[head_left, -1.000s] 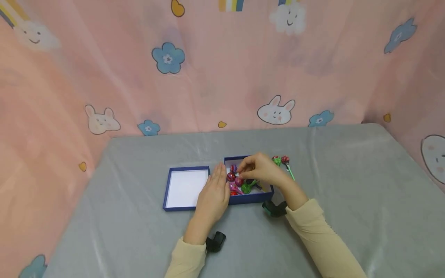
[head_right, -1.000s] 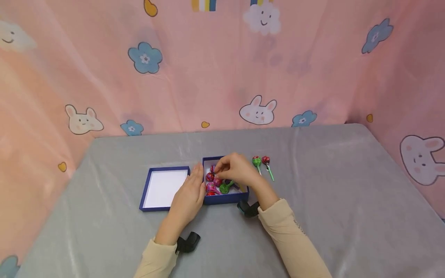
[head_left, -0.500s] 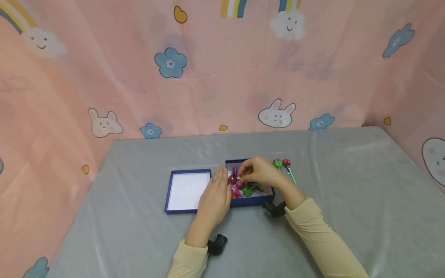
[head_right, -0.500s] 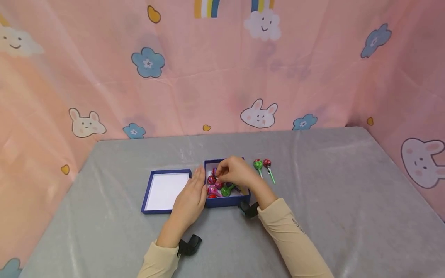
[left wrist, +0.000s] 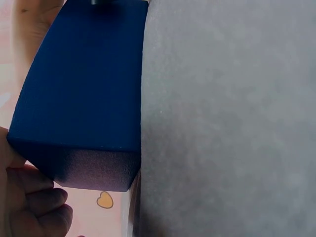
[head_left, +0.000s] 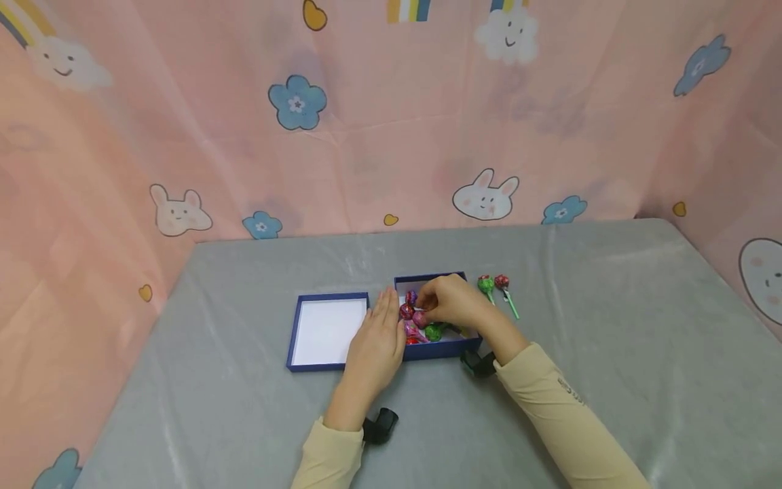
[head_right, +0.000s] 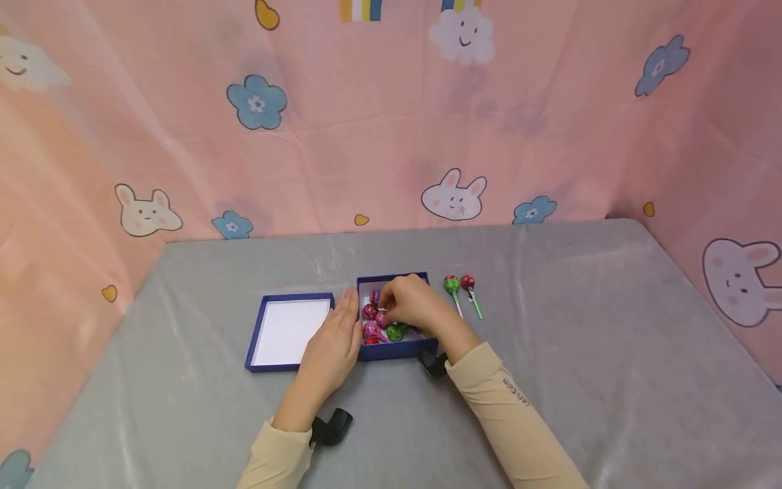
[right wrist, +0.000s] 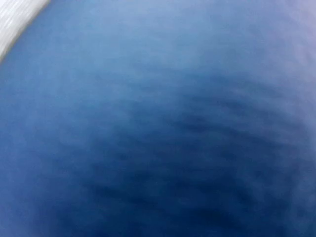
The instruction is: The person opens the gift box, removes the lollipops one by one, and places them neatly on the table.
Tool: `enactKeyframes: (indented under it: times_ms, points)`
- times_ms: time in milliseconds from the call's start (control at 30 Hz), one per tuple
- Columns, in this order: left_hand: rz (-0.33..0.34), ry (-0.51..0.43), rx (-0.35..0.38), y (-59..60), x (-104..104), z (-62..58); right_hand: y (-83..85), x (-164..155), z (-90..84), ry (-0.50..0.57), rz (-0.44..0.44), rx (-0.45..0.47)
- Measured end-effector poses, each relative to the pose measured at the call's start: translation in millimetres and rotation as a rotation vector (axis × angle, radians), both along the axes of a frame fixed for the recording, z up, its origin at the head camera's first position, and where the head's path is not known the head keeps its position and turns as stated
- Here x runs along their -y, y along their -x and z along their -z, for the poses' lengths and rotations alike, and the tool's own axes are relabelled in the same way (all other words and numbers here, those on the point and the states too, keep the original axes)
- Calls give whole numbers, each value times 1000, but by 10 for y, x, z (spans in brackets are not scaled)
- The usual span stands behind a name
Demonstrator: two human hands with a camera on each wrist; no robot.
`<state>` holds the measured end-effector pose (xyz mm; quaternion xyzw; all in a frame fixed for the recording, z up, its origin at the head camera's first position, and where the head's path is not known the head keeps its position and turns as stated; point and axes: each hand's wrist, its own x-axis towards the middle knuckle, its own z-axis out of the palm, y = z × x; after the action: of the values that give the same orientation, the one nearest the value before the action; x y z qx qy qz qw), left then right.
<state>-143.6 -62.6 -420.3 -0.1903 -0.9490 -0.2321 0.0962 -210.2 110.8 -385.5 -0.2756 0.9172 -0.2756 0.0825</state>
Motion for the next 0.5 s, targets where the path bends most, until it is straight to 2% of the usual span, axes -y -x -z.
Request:
enactKeyframes:
  times_ms: [200, 500]
  points:
    - [2, -9, -5, -1, 9, 4, -4, 28, 28, -40, -14, -4]
    - [7, -17, -12, 1, -7, 8, -16, 32, 44, -70, -11, -56]
